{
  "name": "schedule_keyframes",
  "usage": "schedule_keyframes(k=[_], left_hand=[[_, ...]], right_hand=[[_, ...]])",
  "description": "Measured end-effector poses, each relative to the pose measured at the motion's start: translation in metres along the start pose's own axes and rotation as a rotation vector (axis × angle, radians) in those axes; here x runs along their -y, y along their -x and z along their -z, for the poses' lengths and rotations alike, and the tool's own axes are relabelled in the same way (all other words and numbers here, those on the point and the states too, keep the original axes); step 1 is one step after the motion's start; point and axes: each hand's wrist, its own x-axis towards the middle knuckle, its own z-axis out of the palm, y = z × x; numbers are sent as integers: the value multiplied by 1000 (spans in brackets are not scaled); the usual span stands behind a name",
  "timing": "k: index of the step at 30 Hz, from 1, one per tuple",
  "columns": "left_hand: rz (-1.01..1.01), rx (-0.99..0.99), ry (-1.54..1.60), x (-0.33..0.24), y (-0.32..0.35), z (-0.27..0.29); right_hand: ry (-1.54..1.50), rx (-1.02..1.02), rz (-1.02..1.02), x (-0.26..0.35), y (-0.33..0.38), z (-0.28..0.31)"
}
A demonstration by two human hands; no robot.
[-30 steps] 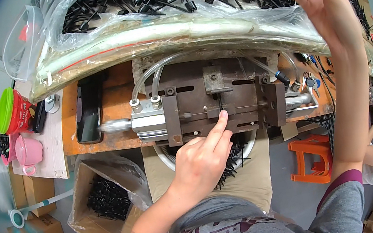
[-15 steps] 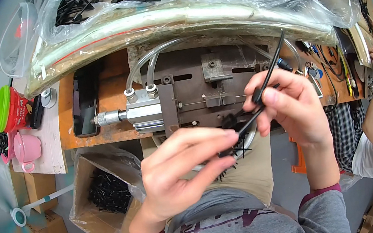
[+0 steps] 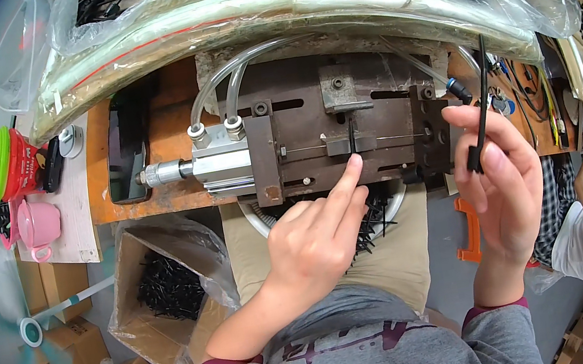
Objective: The recorder is assembling small black electronic components using a specialized fixture on a workbench.
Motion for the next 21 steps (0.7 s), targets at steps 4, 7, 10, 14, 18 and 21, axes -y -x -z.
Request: schedule_keyframes(k=[4, 7, 10, 14, 18, 21], left_hand=[[11, 20, -51, -1, -9, 0], [22, 44, -60, -2, -9, 1], [26, 59, -27, 1, -9, 3], [30, 8, 279, -4, -12, 12], [-71, -1, 520, -14, -8, 18], [-6, -25, 486, -14, -8, 21]], right_hand=[[-38, -69, -55, -3, 13, 0], [-64, -85, -75, -11, 21, -1], [0, -57, -94, -17, 27, -2], [44, -52, -225, -24, 32, -8], [83, 105, -271, -29, 33, -16], [93, 158, -175, -30, 28, -12]])
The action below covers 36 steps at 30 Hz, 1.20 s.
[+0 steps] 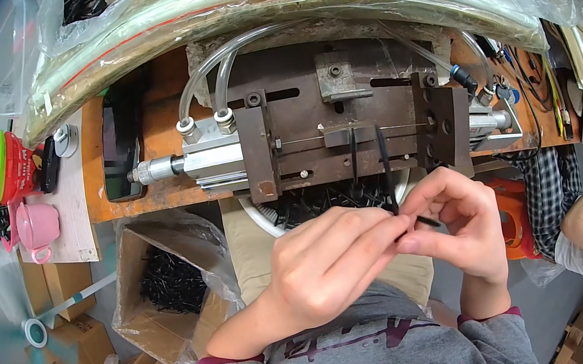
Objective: The recorder is assembling small black electronic components using a specialized fixture on a workbench.
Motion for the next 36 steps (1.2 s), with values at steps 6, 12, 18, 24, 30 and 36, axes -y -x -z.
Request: schedule_keyframes(k=[6, 12, 18, 24, 30, 36], left_hand=[[-10, 7, -359, 15, 4, -2], [-29, 84, -533, 23, 2, -10], [31, 145, -538, 18, -3, -7], [-9, 122, -127, 6, -3, 3], [-68, -16, -43, -6, -1, 10], [68, -85, -250, 2, -1, 11]], right_hand=[[-210, -102, 44, 3, 2, 8], [-167, -86, 46, 2, 3, 11], [-231, -164, 20, -2, 6, 16], [-564, -173, 28, -11, 0, 7], [-412, -124, 94, 8, -23, -8], [358, -373, 619, 55, -89, -7]])
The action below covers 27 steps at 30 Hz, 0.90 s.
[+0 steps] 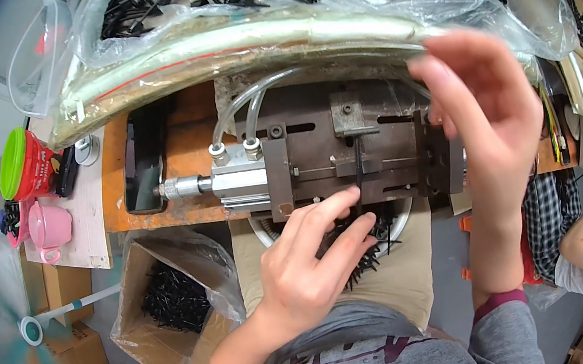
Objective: The recorder is assembling small black electronic components using a specialized fixture on a workbench.
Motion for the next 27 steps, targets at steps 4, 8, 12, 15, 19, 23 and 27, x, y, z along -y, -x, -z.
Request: schedule_keyframes(k=[4, 8, 12, 15, 19, 23, 27], left_hand=[[-55, 20, -130, 12, 5, -15], [-97, 36, -213, 15, 11, -32], [-77, 44, -247, 14, 6, -32], [-91, 48, -240, 17, 6, -34], [-76, 50, -237, 16, 7, -32], [-85, 41, -246, 17, 7, -34], [-106, 41, -251, 17, 6, -34]], right_hand=[[455, 62, 358, -3, -71, -26], [802, 125, 327, -19, -126, -54], [1007, 183, 255, -19, -142, -70], [957, 309, 257, -56, -175, -61], [914, 520, 259, -46, -180, -45], [1032, 665, 183, -33, -181, -28], [940, 624, 48, -23, -171, -16]])
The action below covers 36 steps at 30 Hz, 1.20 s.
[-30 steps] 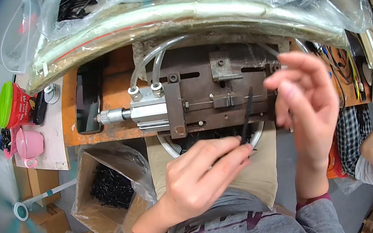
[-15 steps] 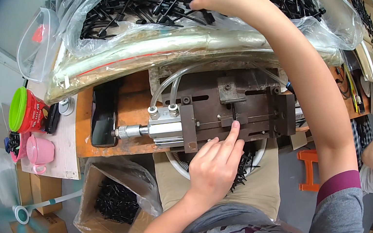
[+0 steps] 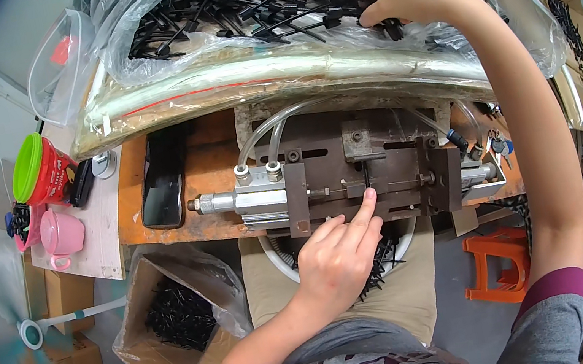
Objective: The recorder is assembling small black electronic components using a specialized fixture on a workbench.
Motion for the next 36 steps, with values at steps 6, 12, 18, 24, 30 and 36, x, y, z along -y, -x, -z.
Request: schedule_keyframes(k=[6, 12, 18, 24, 30, 36], left_hand=[[-6, 2, 4, 0, 0, -1], [-20, 10, -1, 0, 0, 0], [-65, 1, 28, 2, 3, 3], [-109, 125, 141, -5, 3, 23], [58, 77, 405, -8, -6, 44], [440, -146, 946, -2, -16, 61]], right_hand=[[-216, -40, -12, -24, 5, 6], [-414, -22, -47, -40, 12, 13], [-696, -147, -38, -30, 26, 24], [-604, -146, -11, -28, 28, 24], [-901, -162, 26, 1, 74, 21], [-414, -480, 446, 43, 151, -56]])
